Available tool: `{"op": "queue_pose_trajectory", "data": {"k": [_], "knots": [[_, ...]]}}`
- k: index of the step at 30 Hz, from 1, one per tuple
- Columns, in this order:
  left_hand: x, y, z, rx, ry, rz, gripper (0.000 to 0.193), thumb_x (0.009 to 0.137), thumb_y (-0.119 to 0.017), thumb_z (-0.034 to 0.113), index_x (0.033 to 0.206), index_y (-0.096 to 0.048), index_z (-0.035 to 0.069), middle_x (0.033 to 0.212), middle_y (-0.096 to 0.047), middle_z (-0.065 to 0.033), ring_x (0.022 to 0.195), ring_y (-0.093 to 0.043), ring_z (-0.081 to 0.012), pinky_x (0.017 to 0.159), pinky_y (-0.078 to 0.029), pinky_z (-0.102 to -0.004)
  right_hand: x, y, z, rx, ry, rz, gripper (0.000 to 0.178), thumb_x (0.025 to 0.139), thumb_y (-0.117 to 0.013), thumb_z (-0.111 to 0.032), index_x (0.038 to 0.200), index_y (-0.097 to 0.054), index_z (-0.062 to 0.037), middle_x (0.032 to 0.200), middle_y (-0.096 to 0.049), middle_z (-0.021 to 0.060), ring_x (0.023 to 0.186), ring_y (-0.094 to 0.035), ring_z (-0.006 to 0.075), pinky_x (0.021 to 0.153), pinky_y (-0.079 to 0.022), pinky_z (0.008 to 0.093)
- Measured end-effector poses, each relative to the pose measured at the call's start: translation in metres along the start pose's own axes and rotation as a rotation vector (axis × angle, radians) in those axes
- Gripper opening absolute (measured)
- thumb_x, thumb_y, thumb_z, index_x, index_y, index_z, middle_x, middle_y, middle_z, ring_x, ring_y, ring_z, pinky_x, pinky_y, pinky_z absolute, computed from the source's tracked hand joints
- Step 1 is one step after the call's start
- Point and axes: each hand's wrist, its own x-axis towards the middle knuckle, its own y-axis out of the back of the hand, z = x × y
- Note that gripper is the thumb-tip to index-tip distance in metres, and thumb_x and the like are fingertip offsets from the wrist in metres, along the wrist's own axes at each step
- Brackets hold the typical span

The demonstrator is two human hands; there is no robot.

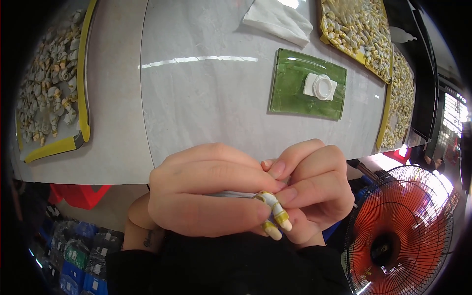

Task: The person assembles small plastic toy figurines by hand, applying adhesive from a bottle to secure the parts.

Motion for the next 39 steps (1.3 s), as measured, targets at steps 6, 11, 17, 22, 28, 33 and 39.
{"op": "queue_pose_trajectory", "data": {"k": [6,11,17,22,28,33,39], "knots": [[0.001,0.000,0.002,0.043,0.030,-0.039,0.029,0.075,-0.071,0.024,0.085,-0.050,0.008,0.080,-0.062,-0.0115,0.065,-0.059,-0.0213,0.055,-0.052,-0.0301,-0.002,0.004,0.002,-0.016,-0.007,-0.030,0.019,0.067,-0.069,0.002,0.084,-0.061,0.0010,0.081,-0.054,0.0094,0.079,-0.058,0.0230,0.069,-0.050,0.0301],[-0.003,-0.008,-0.002,-0.059,0.024,0.136,0.034,0.061,-0.079,0.017,0.088,-0.061,0.005,0.075,-0.062,-0.0077,0.063,-0.058,-0.0203,0.053,-0.046,-0.0261,-0.006,0.001,0.004,0.022,-0.060,0.004,0.019,0.067,-0.068,0.004,0.084,-0.061,0.0013,0.082,-0.054,0.0099,0.079,-0.058,0.0227,0.068,-0.050,0.0295],[-0.004,-0.010,-0.004,-0.082,0.019,0.163,0.034,0.062,-0.079,0.018,0.087,-0.061,0.004,0.073,-0.061,-0.0072,0.062,-0.057,-0.0193,0.053,-0.045,-0.0260,-0.004,0.005,0.006,0.040,-0.058,-0.032,0.017,0.069,-0.067,0.004,0.085,-0.060,0.0015,0.082,-0.055,0.0105,0.079,-0.058,0.0226,0.067,-0.049,0.0291],[-0.005,-0.008,-0.004,-0.092,0.052,0.167,0.034,0.063,-0.079,0.020,0.087,-0.062,0.001,0.073,-0.062,-0.0072,0.061,-0.058,-0.0185,0.053,-0.045,-0.0253,-0.002,0.006,0.006,0.023,-0.076,-0.069,0.015,0.071,-0.066,0.003,0.085,-0.060,0.0015,0.082,-0.055,0.0105,0.078,-0.059,0.0220,0.068,-0.048,0.0287],[-0.001,-0.004,0.000,-0.028,0.115,0.111,0.036,0.067,-0.076,0.023,0.090,-0.064,-0.002,0.073,-0.063,-0.0074,0.060,-0.058,-0.0166,0.053,-0.044,-0.0242,-0.002,0.007,0.006,0.022,-0.108,-0.065,0.013,0.072,-0.065,0.002,0.084,-0.060,0.0020,0.083,-0.057,0.0114,0.078,-0.059,0.0210,0.068,-0.048,0.0283],[0.000,0.000,0.005,0.032,0.124,0.102,0.036,0.068,-0.075,0.024,0.090,-0.064,-0.002,0.072,-0.063,-0.0070,0.060,-0.058,-0.0162,0.052,-0.043,-0.0239,-0.003,0.005,0.007,0.042,-0.109,-0.073,0.013,0.073,-0.065,0.002,0.085,-0.060,0.0019,0.082,-0.057,0.0117,0.077,-0.059,0.0207,0.068,-0.047,0.0279],[0.005,0.002,0.015,0.158,0.136,0.082,0.035,0.068,-0.075,0.025,0.088,-0.065,-0.002,0.071,-0.063,-0.0071,0.058,-0.057,-0.0163,0.051,-0.043,-0.0238,-0.004,0.006,0.008,0.021,-0.111,-0.080,0.012,0.073,-0.065,0.002,0.085,-0.061,0.0015,0.083,-0.058,0.0116,0.076,-0.059,0.0204,0.067,-0.047,0.0274]]}}
